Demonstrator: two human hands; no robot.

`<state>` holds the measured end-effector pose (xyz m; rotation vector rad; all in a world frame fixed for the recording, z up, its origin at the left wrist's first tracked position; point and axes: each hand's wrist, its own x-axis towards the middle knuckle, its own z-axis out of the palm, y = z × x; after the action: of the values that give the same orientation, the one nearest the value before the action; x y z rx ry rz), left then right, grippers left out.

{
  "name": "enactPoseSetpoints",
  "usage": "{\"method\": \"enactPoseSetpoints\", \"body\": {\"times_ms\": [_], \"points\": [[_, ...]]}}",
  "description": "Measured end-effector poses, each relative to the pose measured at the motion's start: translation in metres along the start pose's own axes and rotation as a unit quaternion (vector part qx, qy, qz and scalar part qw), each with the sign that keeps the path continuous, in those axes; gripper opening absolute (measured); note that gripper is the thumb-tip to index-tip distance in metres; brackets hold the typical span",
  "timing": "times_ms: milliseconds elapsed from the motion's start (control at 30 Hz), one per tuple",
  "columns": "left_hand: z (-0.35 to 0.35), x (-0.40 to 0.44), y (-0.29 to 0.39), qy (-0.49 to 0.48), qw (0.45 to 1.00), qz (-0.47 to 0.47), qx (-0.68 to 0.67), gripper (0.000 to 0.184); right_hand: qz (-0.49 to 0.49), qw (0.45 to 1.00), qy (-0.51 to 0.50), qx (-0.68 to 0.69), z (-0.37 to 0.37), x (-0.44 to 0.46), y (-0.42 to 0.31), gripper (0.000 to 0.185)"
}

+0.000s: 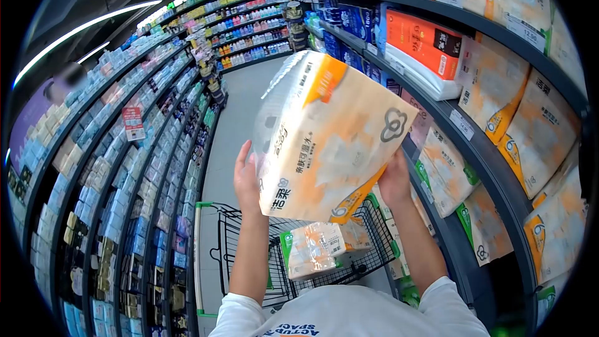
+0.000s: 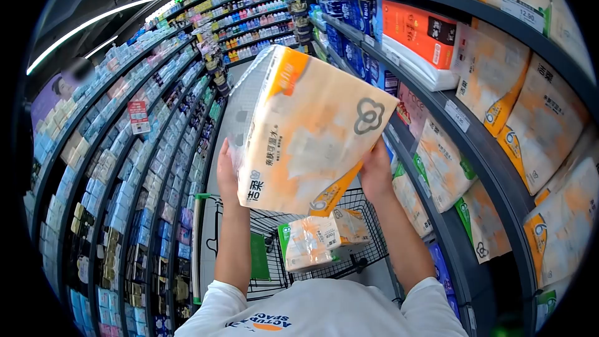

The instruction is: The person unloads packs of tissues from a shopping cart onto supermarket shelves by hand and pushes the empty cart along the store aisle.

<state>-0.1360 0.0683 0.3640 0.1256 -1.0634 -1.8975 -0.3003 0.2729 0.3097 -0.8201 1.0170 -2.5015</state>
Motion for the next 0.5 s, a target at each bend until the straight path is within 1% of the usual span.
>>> {"method": "enactPoseSetpoints", "body": {"times_ms": [33,67,100,167,200,233,267,300,333,367,433,467,500], "points": [[0.007,-0.004,-0.005,0.022,0.999,-0.014,-0.030,0.048,-0.039,0.995,-0.024,-0.083,-0.011,-0.007,0.006,0.069],[0.010,-0.005,-0.012,0.015,0.999,-0.022,-0.032,0.048,0.042,0.997,0.038,0.047,-0.008,-0.015,0.010,0.064],[0.011,-0.006,-0.021,0.022,0.999,-0.028,-0.011,0.047,0.035,0.997,0.047,0.044,-0.010,-0.018,0.006,0.064],[0.015,-0.008,-0.036,0.019,0.999,-0.041,0.001,0.047,0.126,0.972,0.041,0.196,-0.013,-0.021,-0.011,0.059],[0.015,-0.009,-0.041,-0.008,0.997,-0.031,0.076,0.048,0.141,0.961,0.086,0.222,-0.014,-0.022,-0.017,0.054],[0.017,-0.008,-0.047,-0.039,0.988,-0.021,0.148,0.048,0.126,0.964,0.098,0.214,-0.022,-0.022,-0.019,0.054],[0.028,-0.009,-0.041,-0.086,0.984,0.005,0.157,0.056,0.106,0.972,0.108,0.180,-0.034,-0.021,-0.018,0.052],[0.036,-0.007,-0.040,-0.103,0.984,-0.005,0.146,0.056,0.087,0.978,0.118,0.146,-0.039,-0.021,-0.023,0.050],[0.042,-0.004,-0.041,-0.181,0.968,-0.031,0.170,0.058,0.063,0.985,0.117,0.112,-0.043,-0.023,-0.030,0.051],[0.050,-0.004,-0.043,-0.257,0.946,-0.054,0.192,0.061,0.051,0.985,0.127,0.105,-0.041,-0.025,-0.043,0.051],[0.070,-0.002,-0.051,-0.276,0.940,-0.070,0.187,0.062,-0.009,0.993,0.113,-0.028,-0.031,-0.029,-0.071,0.063],[0.077,0.001,-0.057,-0.299,0.929,-0.113,0.185,0.061,-0.016,0.992,0.094,-0.078,-0.030,-0.030,-0.085,0.082],[0.083,0.002,-0.064,-0.321,0.916,-0.155,0.184,0.059,-0.023,0.992,0.099,-0.081,-0.023,-0.031,-0.099,0.082]]}}
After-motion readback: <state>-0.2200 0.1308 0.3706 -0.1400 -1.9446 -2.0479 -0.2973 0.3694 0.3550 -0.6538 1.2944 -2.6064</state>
